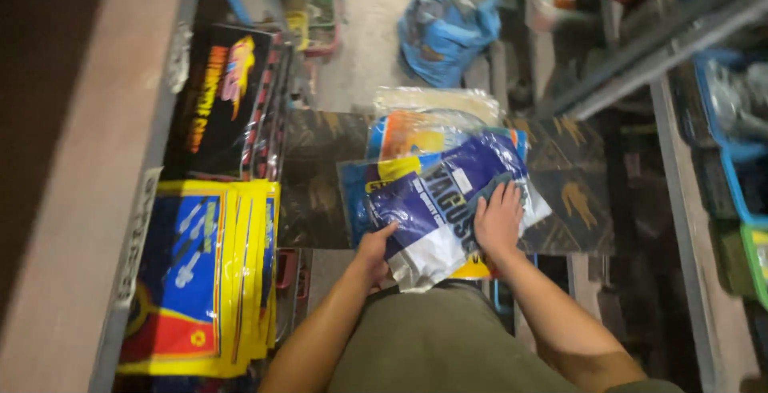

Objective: The person organizes and stacks various plastic-wrapped packages on a table in a cluttered storage area. They handle multiple items, including blue and yellow packages, smoothing them out and arranging them into a neat pile.

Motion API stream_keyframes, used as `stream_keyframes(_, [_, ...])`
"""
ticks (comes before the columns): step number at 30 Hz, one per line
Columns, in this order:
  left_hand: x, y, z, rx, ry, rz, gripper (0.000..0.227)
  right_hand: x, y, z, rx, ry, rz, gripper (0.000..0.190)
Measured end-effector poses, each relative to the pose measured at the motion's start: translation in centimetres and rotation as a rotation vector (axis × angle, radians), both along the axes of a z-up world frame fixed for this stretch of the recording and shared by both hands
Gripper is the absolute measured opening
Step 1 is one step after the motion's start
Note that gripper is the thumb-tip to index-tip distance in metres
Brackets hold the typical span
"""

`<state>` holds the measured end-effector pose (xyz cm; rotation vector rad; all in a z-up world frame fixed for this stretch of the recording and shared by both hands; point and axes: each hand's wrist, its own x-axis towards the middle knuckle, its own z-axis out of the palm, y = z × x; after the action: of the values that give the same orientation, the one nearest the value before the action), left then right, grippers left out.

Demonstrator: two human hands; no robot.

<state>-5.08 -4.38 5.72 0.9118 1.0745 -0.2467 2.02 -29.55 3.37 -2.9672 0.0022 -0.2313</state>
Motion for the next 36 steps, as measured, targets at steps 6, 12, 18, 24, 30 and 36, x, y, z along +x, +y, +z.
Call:
stream_keyframes(6, [0.0, -0.4, -1.4, -0.079, -0.042, 0.138, 0.06, 7.3, 1.3, 0.0, 0.028, 0.162, 0.2, 0.066])
stream_keyframes(12, [-2.1, -2.5, 3.6, 0.087, -0.065, 0.174, 0.062, 9.0, 7.6, 0.7, -0.007, 0.09, 0.604, 0.056])
stream_keyframes(18, [-4.5, -3.9, -1.9, 0.256, -0.089, 0.235, 0.058, 4.7, 12.5, 1.0, 0.266, -0.246, 1.206, 0.063])
stream_keyframes(24, [-6.3, -7.0, -1.0, 0.116, -0.192, 0.599, 0.03, 0.3, 11.4, 3.9, 0.174, -0.025, 1.424, 0.058])
stream_keyframes(30, [-5.4, -7.7, 4.2, 0.078, -0.181, 0.596, 0.044, 5.9, 9.8, 1.7, 0.136, -0.219, 1.353, 0.056])
stream_keyframes(36, [-4.7, -7.0, 4.1, 0.019, -0.154, 0.541, 0.05, 8.7, 4.3, 1.7, 0.094, -0.231, 1.137, 0.054])
